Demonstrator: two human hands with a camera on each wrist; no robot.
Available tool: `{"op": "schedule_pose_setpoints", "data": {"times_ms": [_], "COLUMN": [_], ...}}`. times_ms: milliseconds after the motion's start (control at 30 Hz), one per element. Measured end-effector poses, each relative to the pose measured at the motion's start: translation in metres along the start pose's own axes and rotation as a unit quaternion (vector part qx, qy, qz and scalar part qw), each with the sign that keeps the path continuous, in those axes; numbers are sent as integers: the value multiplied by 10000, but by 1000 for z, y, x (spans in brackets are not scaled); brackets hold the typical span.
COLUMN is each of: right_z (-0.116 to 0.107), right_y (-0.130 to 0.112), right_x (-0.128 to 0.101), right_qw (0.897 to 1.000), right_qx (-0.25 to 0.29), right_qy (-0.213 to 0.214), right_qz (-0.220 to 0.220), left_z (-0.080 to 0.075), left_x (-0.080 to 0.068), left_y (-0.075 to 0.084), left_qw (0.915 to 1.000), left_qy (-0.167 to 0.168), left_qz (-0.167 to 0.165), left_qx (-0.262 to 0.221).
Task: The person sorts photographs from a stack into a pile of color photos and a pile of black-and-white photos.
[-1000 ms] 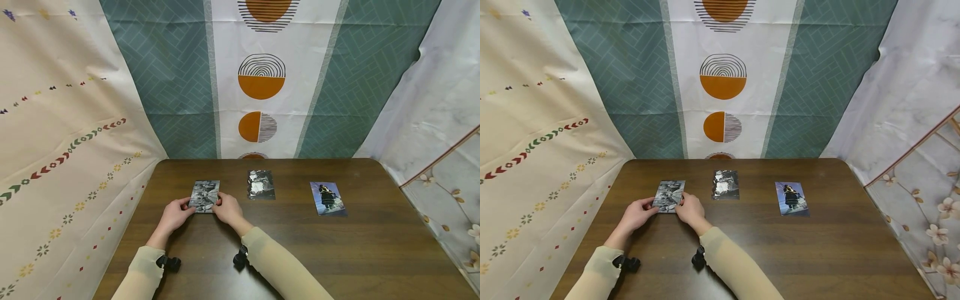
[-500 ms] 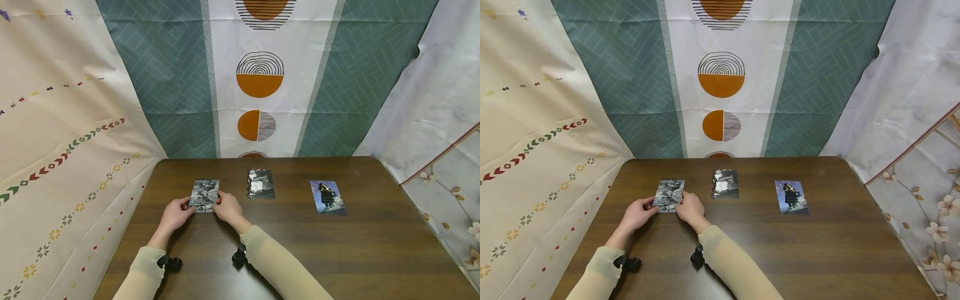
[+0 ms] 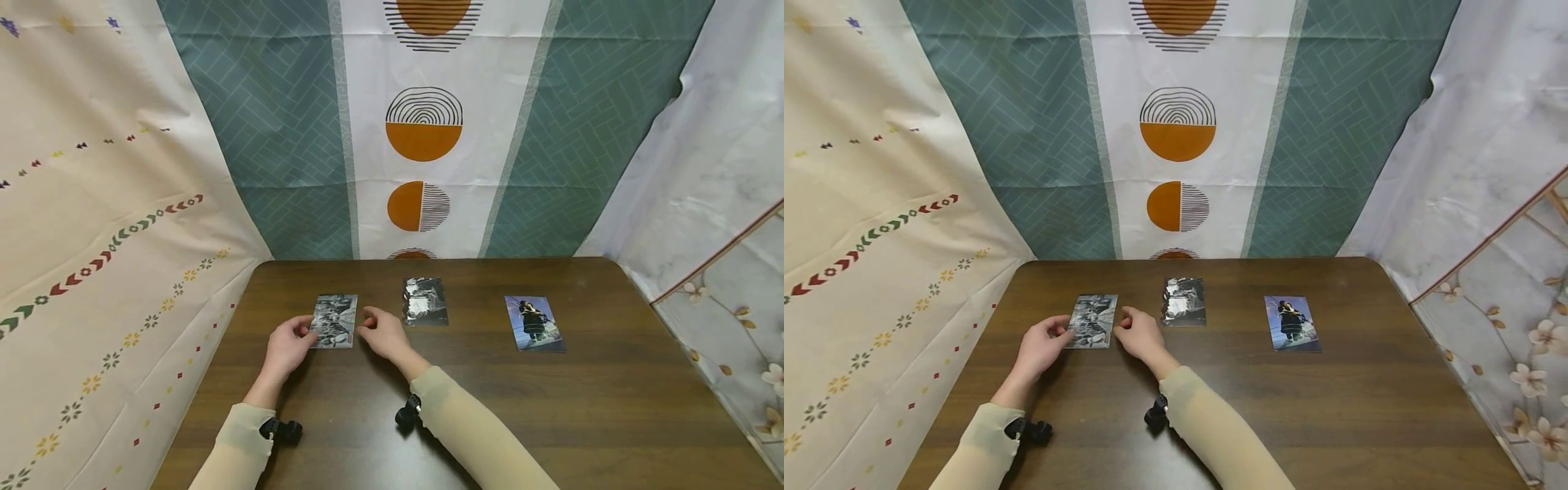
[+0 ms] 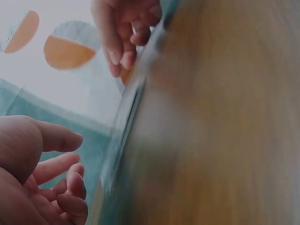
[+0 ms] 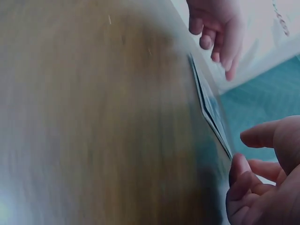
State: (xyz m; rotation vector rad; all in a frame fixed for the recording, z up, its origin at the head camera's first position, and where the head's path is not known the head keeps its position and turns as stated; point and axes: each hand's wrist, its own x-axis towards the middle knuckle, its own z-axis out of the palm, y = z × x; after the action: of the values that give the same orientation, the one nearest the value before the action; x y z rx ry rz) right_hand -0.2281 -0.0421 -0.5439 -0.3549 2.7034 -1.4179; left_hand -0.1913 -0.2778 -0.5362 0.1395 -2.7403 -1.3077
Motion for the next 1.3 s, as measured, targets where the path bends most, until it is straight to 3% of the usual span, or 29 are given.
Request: {"op": "schedule_pose_setpoints", "data": {"times_ms": [167,467,667,933,1300], "right_z": [-32,-88,-112,-120,-130], "right_y": [20,52,71,89,87], "right_x": [0,-5,-6,-6,-4], "right_qw": [9990,9946,9911,9859,9790], "right_qx": [47,-336,-340,-320,-483], "right_qy": [440,926,1093,1064,1102], "right_qz": [-18,341,683,1248,1646], "left_z": [25,89,124,146,163], "left_x": [5,11,21,31,42], "left_y": [29,79,97,104,113], "left_qw": [9986,9929,9929,9977,9993], "left_qy": [42,-450,-559,-436,-375], "left_qz": [252,734,651,357,50], "left_qx": [-457,-817,-827,-389,-7]}}
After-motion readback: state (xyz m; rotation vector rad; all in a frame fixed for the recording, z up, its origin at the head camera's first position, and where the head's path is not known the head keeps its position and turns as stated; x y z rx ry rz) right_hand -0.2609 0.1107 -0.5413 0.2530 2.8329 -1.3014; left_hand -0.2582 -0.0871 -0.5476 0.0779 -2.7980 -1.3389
